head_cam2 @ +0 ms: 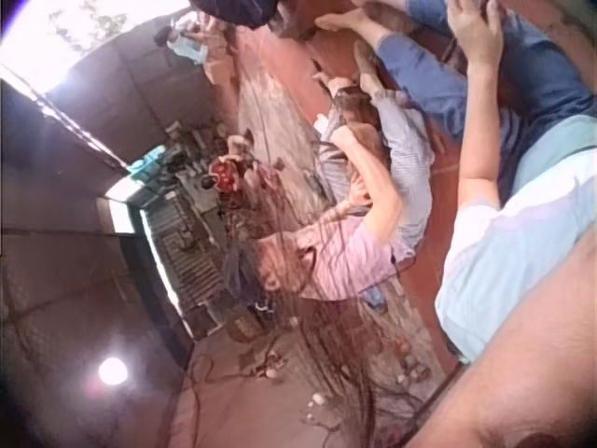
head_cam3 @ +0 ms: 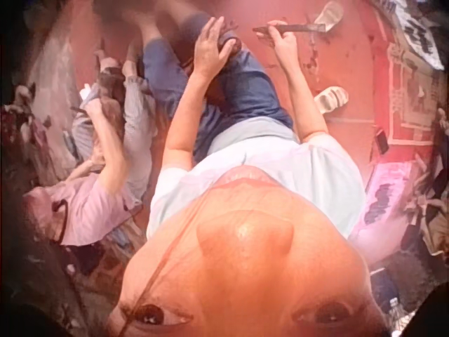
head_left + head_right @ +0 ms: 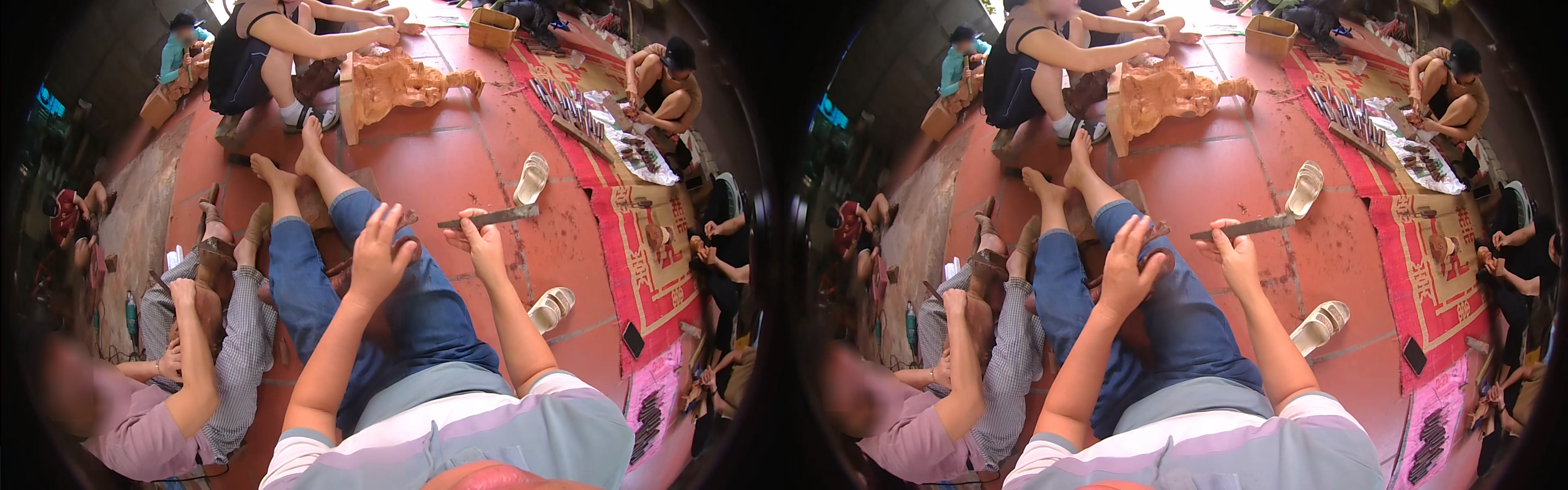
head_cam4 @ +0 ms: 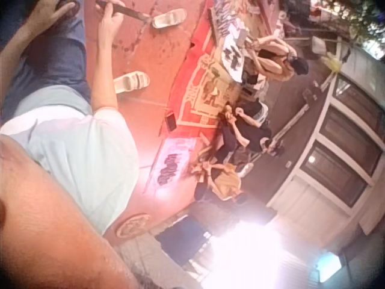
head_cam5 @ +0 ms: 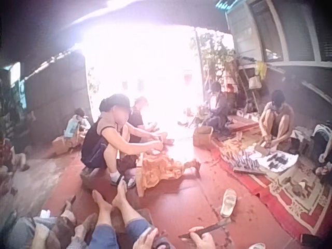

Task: The person sits on the floor and carves a dark wooden object using a chisel. They hold the wood with one hand and use the chisel with the other to shape and refine the surface. The person occasionally rotates the object to access different areas.

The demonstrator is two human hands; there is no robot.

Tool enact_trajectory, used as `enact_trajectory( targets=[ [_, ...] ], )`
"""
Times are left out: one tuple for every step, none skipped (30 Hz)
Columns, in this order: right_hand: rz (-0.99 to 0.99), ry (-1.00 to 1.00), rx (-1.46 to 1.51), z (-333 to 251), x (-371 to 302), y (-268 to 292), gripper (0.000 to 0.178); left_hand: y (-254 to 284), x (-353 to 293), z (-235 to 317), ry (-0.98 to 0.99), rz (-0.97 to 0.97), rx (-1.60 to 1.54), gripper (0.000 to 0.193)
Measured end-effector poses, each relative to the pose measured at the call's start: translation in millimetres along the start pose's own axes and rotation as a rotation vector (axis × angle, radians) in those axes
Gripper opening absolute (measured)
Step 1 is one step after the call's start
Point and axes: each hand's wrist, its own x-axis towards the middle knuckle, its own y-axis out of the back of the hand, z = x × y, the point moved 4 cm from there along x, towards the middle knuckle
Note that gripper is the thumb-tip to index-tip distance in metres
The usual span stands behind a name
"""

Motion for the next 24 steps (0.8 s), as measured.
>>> enact_trajectory(
  targets=[
    [-0.018, 0.042, -0.01, -3.8, 0.3, -7.0, 0.017, 1.6, -2.8, -10.3, 0.041, 0.039, -0.062, 0.06],
    [-0.04, 0.083, -0.019, -8.0, 0.3, -16.2, 0.018, 2.1, -5.8, -23.2, 0.082, 0.041, -0.111, 0.059],
    [-0.063, 0.123, -0.027, -9.9, 1.9, -23.3, 0.019, 1.4, -14.0, -32.8, 0.239, 0.012, -0.169, 0.054],
    [-0.078, 0.159, -0.034, -7.7, 6.1, -26.4, 0.019, -1.8, -21.1, -42.1, 0.294, -0.039, -0.176, 0.05],
    [-0.082, 0.206, -0.102, -8.6, 9.1, -29.2, 0.018, -4.3, -25.4, -46.0, 0.35, -0.089, -0.188, 0.046],
    [-0.087, 0.253, -0.169, -9.5, 12.1, -32.3, 0.017, -4.2, -28.1, -45.7, 0.344, -0.054, -0.145, 0.043],
    [-0.092, 0.301, -0.235, -10.3, 15.9, -36.5, 0.015, -4.6, -28.3, -44.9, 0.337, -0.02, -0.1, 0.041],
    [-0.099, 0.335, -0.312, -16.1, 15.2, -45.9, 0.013, -4.2, -30.3, -43.7, 0.341, 0.005, -0.056, 0.039],
    [-0.12, 0.338, -0.368, -18.5, 15.3, -50.3, 0.012, -7.5, -30.0, -46.5, 0.351, -0.013, -0.083, 0.038],
    [-0.141, 0.341, -0.423, -20.0, 17.6, -53.8, 0.012, -7.8, -30.3, -46.1, 0.347, 0.0, -0.06, 0.038],
    [-0.164, 0.347, -0.477, -20.5, 21.2, -54.1, 0.012, -7.7, -29.6, -44.4, 0.339, 0.013, -0.036, 0.037],
    [-0.169, 0.342, -0.45, -19.4, 28.2, -51.1, 0.012, -10.0, -30.0, -47.4, 0.344, 0.019, -0.047, 0.037],
    [-0.173, 0.337, -0.424, -18.2, 35.0, -47.2, 0.011, -11.4, -31.6, -47.9, 0.346, 0.019, -0.041, 0.037],
    [-0.178, 0.339, -0.397, -19.0, 40.9, -45.0, 0.011, -9.6, -28.8, -46.6, 0.342, 0.023, -0.035, 0.036],
    [-0.123, 0.324, -0.331, -20.5, 44.7, -40.0, 0.01, -9.2, -28.4, -46.1, 0.338, 0.027, -0.03, 0.036],
    [-0.067, 0.31, -0.267, -22.8, 47.2, -34.7, 0.009, -11.2, -31.2, -47.3, 0.332, 0.034, -0.033, 0.036],
    [-0.017, 0.302, -0.198, -28.2, 49.4, -33.0, 0.009, -10.7, -31.6, -46.8, 0.327, 0.045, -0.03, 0.035],
    [0.031, 0.186, -0.149, -35.5, 45.2, -32.0, 0.007, -9.5, -32.0, -45.2, 0.322, 0.057, -0.026, 0.035],
    [-0.052, 0.221, -0.248, -35.4, 44.7, -35.8, 0.007, -8.3, -31.9, -43.9, 0.317, 0.068, -0.023, 0.035],
    [-0.127, 0.255, -0.346, -35.2, 41.6, -39.6, 0.007, -8.9, -31.4, -44.4, 0.328, 0.056, -0.028, 0.035],
    [-0.202, 0.288, -0.444, -34.9, 37.4, -44.8, 0.007, -9.1, -30.2, -46.1, 0.339, 0.044, -0.034, 0.035],
    [-0.294, 0.275, -0.394, -30.2, 31.8, -53.5, 0.008, -10.2, -29.9, -46.5, 0.35, 0.032, -0.041, 0.035],
    [-0.28, 0.261, -0.39, -29.5, 35.6, -51.2, 0.008, -9.7, -29.1, -45.7, 0.355, 0.027, -0.033, 0.035],
    [-0.266, 0.247, -0.387, -28.0, 43.2, -46.3, 0.008, -9.5, -28.5, -44.8, 0.36, 0.022, -0.027, 0.034]
  ],
)
